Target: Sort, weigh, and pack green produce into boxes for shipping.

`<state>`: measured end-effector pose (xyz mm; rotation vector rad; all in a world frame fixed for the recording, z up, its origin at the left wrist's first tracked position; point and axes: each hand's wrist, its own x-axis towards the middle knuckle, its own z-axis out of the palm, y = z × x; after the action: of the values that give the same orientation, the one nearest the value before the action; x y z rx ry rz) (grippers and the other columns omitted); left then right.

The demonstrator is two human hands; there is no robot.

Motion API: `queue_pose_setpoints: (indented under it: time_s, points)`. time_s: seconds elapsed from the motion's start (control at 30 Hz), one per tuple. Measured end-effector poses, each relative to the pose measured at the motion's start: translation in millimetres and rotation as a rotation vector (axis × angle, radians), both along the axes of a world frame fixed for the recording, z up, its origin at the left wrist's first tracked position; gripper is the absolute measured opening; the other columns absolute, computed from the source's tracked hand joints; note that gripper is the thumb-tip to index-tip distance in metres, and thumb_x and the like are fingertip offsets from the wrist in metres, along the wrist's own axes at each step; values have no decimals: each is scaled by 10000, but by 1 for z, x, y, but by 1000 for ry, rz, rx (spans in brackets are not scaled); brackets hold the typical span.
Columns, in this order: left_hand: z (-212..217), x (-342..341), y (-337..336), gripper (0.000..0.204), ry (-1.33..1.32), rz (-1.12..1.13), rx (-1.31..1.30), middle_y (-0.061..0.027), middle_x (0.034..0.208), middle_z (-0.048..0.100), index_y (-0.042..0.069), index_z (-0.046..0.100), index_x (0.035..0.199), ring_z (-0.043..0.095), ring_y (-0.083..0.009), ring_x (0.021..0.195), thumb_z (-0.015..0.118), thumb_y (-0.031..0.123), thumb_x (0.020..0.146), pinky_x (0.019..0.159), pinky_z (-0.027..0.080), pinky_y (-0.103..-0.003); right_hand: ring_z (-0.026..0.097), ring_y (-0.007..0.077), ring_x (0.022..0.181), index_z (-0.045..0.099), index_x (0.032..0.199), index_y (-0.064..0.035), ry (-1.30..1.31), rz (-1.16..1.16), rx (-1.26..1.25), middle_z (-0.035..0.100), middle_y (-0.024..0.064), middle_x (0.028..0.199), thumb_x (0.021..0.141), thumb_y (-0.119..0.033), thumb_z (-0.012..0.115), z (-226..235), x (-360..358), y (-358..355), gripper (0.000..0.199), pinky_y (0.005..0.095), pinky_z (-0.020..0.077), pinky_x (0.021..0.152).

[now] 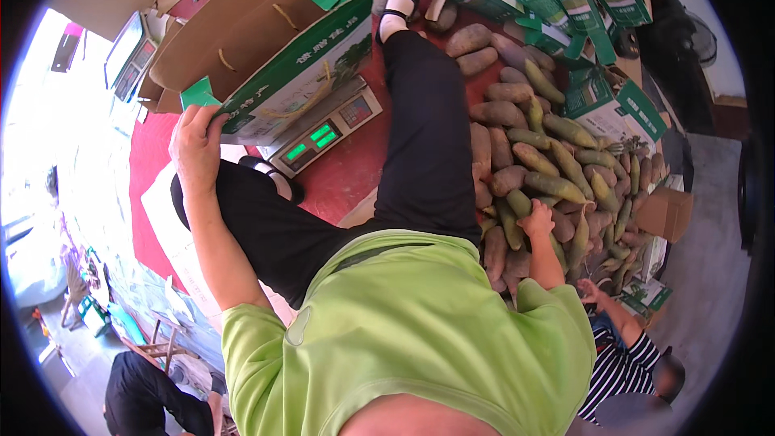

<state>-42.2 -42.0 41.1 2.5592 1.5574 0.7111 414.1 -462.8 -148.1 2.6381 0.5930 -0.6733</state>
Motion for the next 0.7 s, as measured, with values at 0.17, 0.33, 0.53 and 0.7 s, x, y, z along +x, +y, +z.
queue_pose_setpoints:
  time_s: [0.17,0.33,0.53,0.7]
  points:
    - [4,-8,-2,107,-11,38,11,-93,755,560,75,647,847,578,-301,742,672,135,762,646,445,-387,465,310,1186,485,1287,-171,63,10,149,512,78,1258,593,-204,826,15,18,22,774,485,415,947]
    - [3,-15,-3,106,7,8,-13,-82,743,560,82,647,824,578,-298,756,675,164,763,660,451,-388,461,351,1174,496,1267,-92,-7,220,537,533,135,1221,594,-161,800,43,34,101,742,439,417,949]
    - [8,-17,-4,116,72,6,45,-59,732,569,87,643,784,579,-262,750,676,196,764,697,427,-377,498,334,1090,543,1202,-89,-47,708,1136,567,124,1142,583,-136,763,144,9,260,658,402,400,945]
    - [7,-17,-4,117,38,-13,48,-65,737,567,82,639,784,578,-271,757,679,188,758,696,436,-384,518,285,1075,558,1191,-88,88,963,1410,579,101,1119,612,-136,765,235,-66,367,616,369,402,928]
